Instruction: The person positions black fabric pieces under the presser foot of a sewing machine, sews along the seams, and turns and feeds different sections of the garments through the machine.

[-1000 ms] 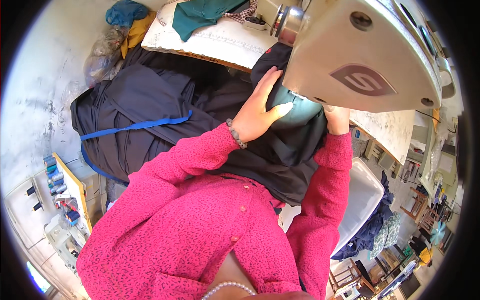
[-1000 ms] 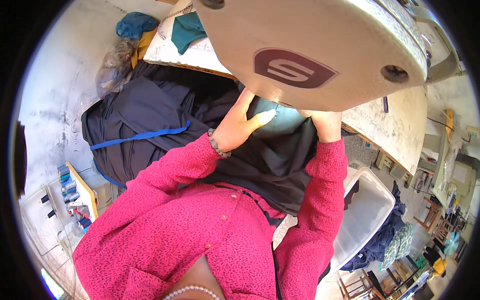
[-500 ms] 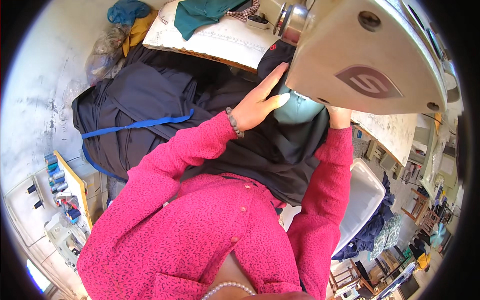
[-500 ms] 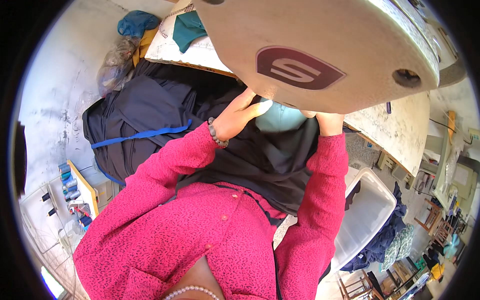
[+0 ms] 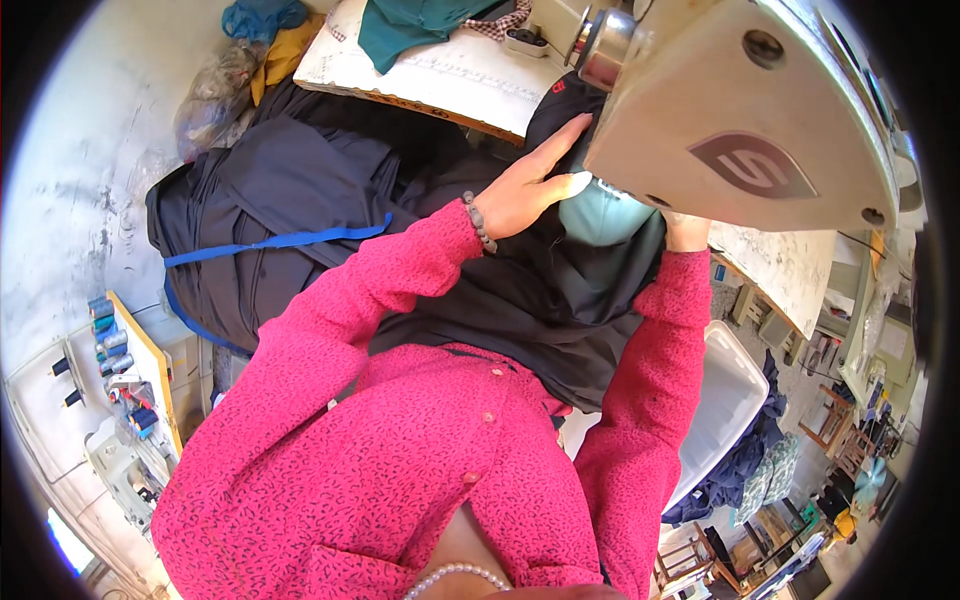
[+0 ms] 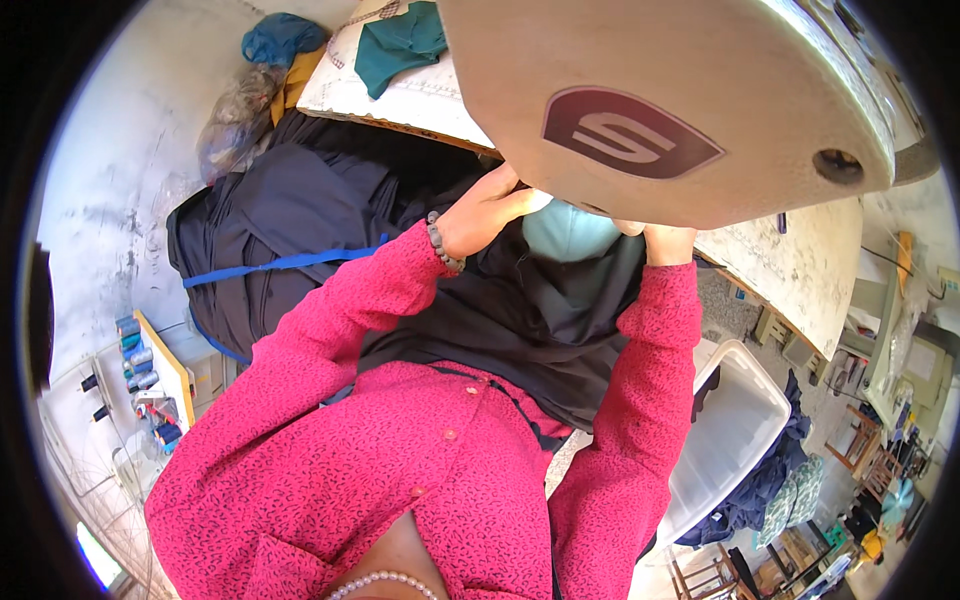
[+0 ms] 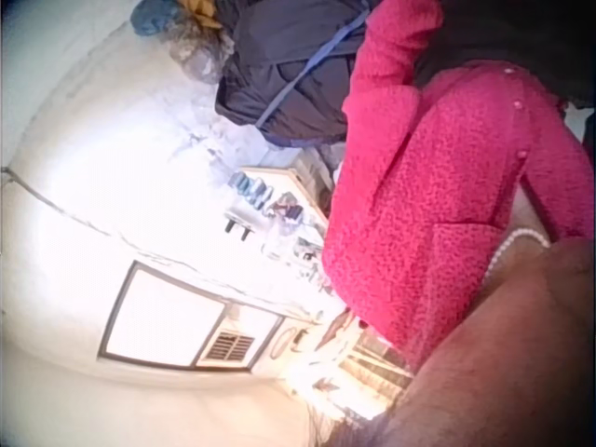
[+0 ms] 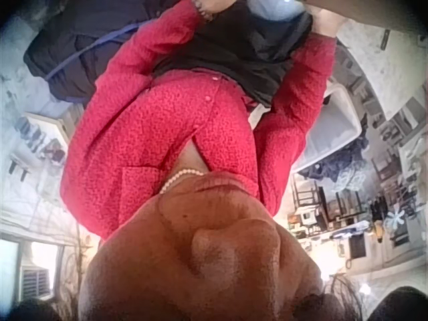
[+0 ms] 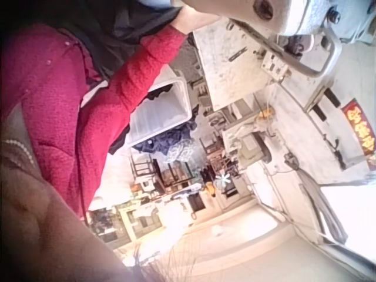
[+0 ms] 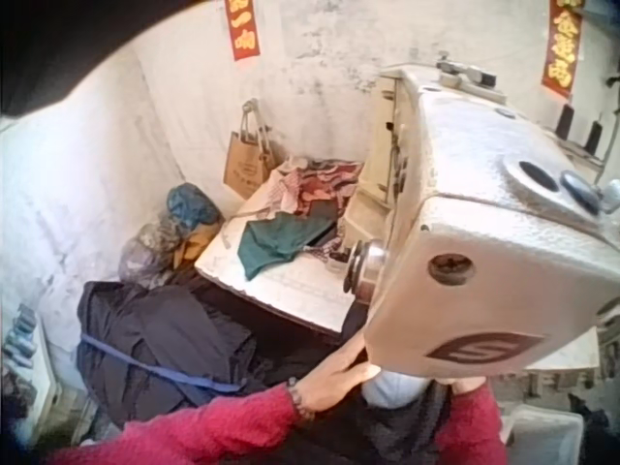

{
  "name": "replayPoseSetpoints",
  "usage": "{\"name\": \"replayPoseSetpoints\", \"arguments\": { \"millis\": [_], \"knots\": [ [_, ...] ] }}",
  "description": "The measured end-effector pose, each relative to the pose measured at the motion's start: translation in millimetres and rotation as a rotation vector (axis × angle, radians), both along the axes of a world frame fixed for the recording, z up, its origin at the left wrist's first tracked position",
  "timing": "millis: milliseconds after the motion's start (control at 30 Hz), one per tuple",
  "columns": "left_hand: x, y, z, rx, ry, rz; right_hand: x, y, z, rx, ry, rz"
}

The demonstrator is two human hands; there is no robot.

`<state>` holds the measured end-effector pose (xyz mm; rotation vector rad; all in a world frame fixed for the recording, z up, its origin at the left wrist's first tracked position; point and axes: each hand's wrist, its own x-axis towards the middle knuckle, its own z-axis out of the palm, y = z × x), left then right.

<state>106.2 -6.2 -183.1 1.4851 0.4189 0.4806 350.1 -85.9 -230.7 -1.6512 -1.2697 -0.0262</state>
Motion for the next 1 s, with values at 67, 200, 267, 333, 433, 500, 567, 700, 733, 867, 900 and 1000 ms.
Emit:
{"name": "replayPoseSetpoints", "arguments": {
  "millis": [67,200,267,333,433,500,567,700,733,867,900,1000],
  "knots": [
    [1,1,1,0.005,-0.009,0.003,0,-1,0,0.001,0.0,0.001],
    [0,2,0,0.005,-0.015,-0.002,0,0,0,0.004,0.001,0.003],
    [0,3,-1,-0.01,-0.017,-0.01,0,0,0,0.003,0.003,0.002],
    [-1,4,-1,-0.003,-0.016,-0.025,0,-1,0,0.003,0.003,0.002],
    [-2,2,1,-0.016,-0.026,-0.025,0,-1,-1,0.004,0.002,0.003],
    [-3,2,1,-0.024,-0.028,-0.029,0,-1,-1,0.004,0.004,0.003],
    [-4,2,0,-0.031,-0.03,-0.033,0,-1,-2,0.006,0.004,0.005],
    [-4,3,-1,-0.058,-0.056,-0.05,1,-2,-4,0.004,0.007,0.003],
    [-5,2,-1,-0.065,-0.06,-0.055,1,-1,-5,0.005,0.006,0.004],
    [-4,1,-2,-0.061,-0.061,-0.059,2,0,-8,0.009,0.007,0.002],
    [-5,1,-2,-0.058,-0.061,-0.057,2,0,-9,0.01,0.006,0.003],
    [-6,1,-2,-0.045,-0.056,-0.058,2,2,-12,0.016,0.009,0.007]
  ]
}}
